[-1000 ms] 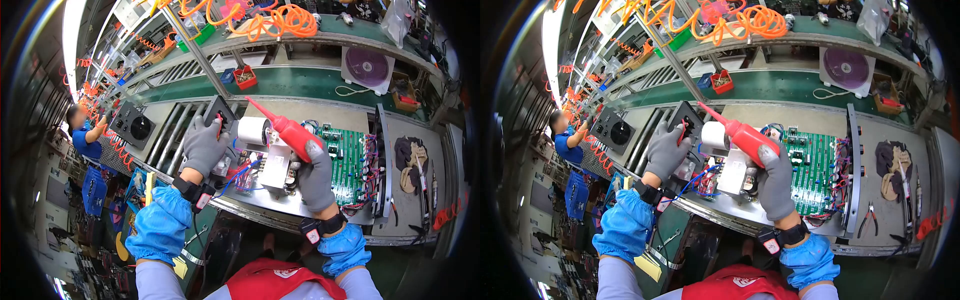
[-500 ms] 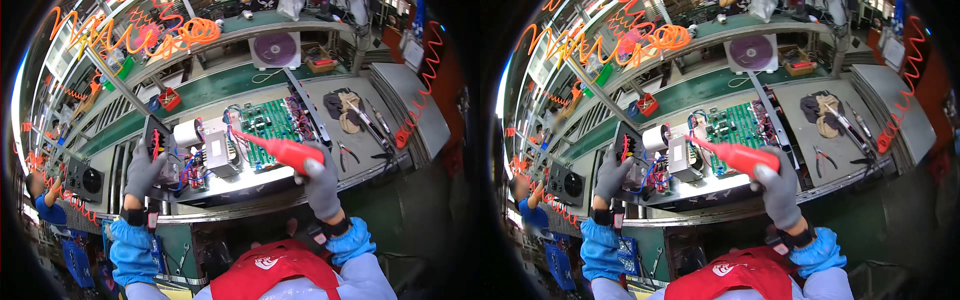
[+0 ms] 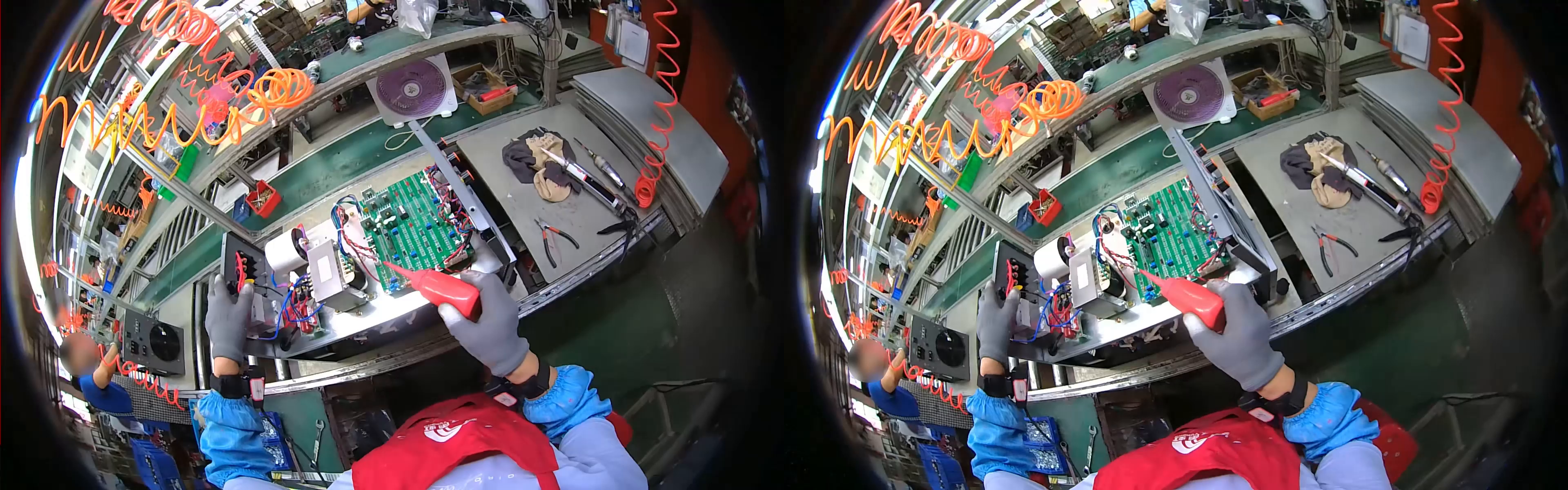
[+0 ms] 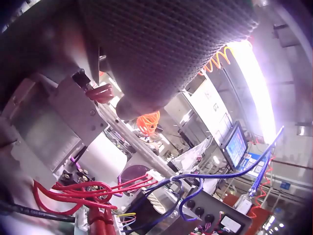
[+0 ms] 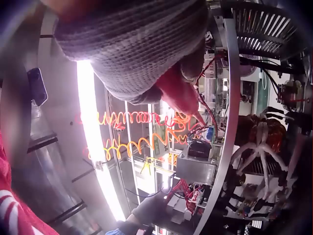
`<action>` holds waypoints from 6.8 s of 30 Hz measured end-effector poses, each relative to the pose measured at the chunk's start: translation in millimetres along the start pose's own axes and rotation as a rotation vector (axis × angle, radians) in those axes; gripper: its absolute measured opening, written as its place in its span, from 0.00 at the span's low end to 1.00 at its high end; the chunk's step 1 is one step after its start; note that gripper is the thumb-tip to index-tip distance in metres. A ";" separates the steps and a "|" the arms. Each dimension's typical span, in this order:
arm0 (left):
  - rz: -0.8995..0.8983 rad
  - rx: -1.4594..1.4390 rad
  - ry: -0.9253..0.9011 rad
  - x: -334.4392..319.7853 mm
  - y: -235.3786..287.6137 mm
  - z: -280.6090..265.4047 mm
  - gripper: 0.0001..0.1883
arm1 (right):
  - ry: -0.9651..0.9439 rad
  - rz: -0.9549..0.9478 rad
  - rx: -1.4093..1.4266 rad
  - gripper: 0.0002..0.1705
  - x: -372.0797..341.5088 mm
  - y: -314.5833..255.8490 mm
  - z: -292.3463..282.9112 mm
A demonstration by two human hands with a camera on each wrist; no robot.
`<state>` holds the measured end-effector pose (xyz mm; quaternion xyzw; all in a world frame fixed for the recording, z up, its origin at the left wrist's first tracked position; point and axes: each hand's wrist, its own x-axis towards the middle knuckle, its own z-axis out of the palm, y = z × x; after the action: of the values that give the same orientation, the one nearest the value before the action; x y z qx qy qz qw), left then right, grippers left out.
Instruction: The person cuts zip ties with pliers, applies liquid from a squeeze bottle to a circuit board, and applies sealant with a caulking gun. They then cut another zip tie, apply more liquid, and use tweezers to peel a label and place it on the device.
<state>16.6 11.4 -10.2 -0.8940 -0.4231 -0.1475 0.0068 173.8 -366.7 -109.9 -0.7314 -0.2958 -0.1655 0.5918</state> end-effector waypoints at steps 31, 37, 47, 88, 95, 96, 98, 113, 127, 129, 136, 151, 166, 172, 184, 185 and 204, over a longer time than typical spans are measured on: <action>0.007 0.019 0.023 1.0 -0.8 4.3 0.38 | -0.076 -0.191 -0.155 0.27 20.4 -5.6 22.6; 0.024 0.017 0.042 0.0 1.7 3.5 0.37 | -0.089 -0.191 -0.159 0.27 22.1 -5.4 26.0; 0.087 -0.046 0.079 -3.4 1.1 0.3 0.37 | -0.008 -0.056 -0.083 0.26 14.3 -10.2 -1.3; 0.040 0.028 0.084 -10.3 2.2 -4.3 0.35 | 0.131 -0.147 -0.434 0.26 -57.6 -42.1 -14.2; 0.057 0.036 0.092 -10.4 0.5 -2.5 0.35 | 0.118 -0.138 -0.455 0.26 -57.4 -47.5 -14.1; 0.060 0.030 0.092 -10.2 -0.1 -1.8 0.35 | 0.119 -0.144 -0.460 0.26 -57.4 -48.2 -14.4; 0.066 0.026 0.096 -9.6 0.0 -1.9 0.35 | 0.121 -0.155 -0.470 0.26 -56.6 -49.5 -15.1; 0.088 0.012 0.133 -13.0 2.1 -2.5 0.34 | 0.141 -0.193 -0.468 0.26 -54.0 -50.1 -12.1; 0.177 -0.021 0.218 -15.3 -4.9 3.7 0.33 | 0.371 -0.310 -0.707 0.29 -47.9 -57.0 -31.2; 0.209 -0.051 0.248 -15.2 -8.9 7.4 0.33 | 0.383 -0.323 -0.739 0.29 -43.0 -54.1 -26.5; 0.155 -0.064 0.182 -18.7 -1.0 -1.1 0.32 | 0.402 -0.324 -0.796 0.30 -38.1 -48.6 -17.2; 0.229 -0.002 0.270 -17.5 -6.4 4.6 0.32 | 0.408 -0.314 -0.847 0.29 -36.3 -53.1 -11.9; 0.244 0.011 0.288 -17.7 -8.5 8.1 0.32 | 0.431 -0.279 -0.798 0.28 -50.4 -46.8 -19.2; 0.260 -0.016 0.310 -14.6 -9.7 11.3 0.31 | 0.363 -0.267 -0.801 0.27 -54.1 -35.5 -16.3; 0.210 -0.053 0.229 -16.7 -5.0 4.6 0.32 | 0.361 -0.267 -0.808 0.26 -46.8 -22.0 -11.0; 0.207 -0.051 0.229 -17.0 -4.9 4.8 0.32 | 0.357 -0.261 -0.807 0.27 -47.1 -21.1 -10.8; 0.217 -0.006 0.231 -16.1 -5.8 6.7 0.32 | 0.350 -0.200 -0.782 0.27 -52.3 -21.6 -17.4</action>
<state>4.3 3.9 -21.6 -0.9114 -0.3202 -0.2491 0.0687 121.9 -393.1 -120.1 -0.8291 -0.1757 -0.4427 0.2928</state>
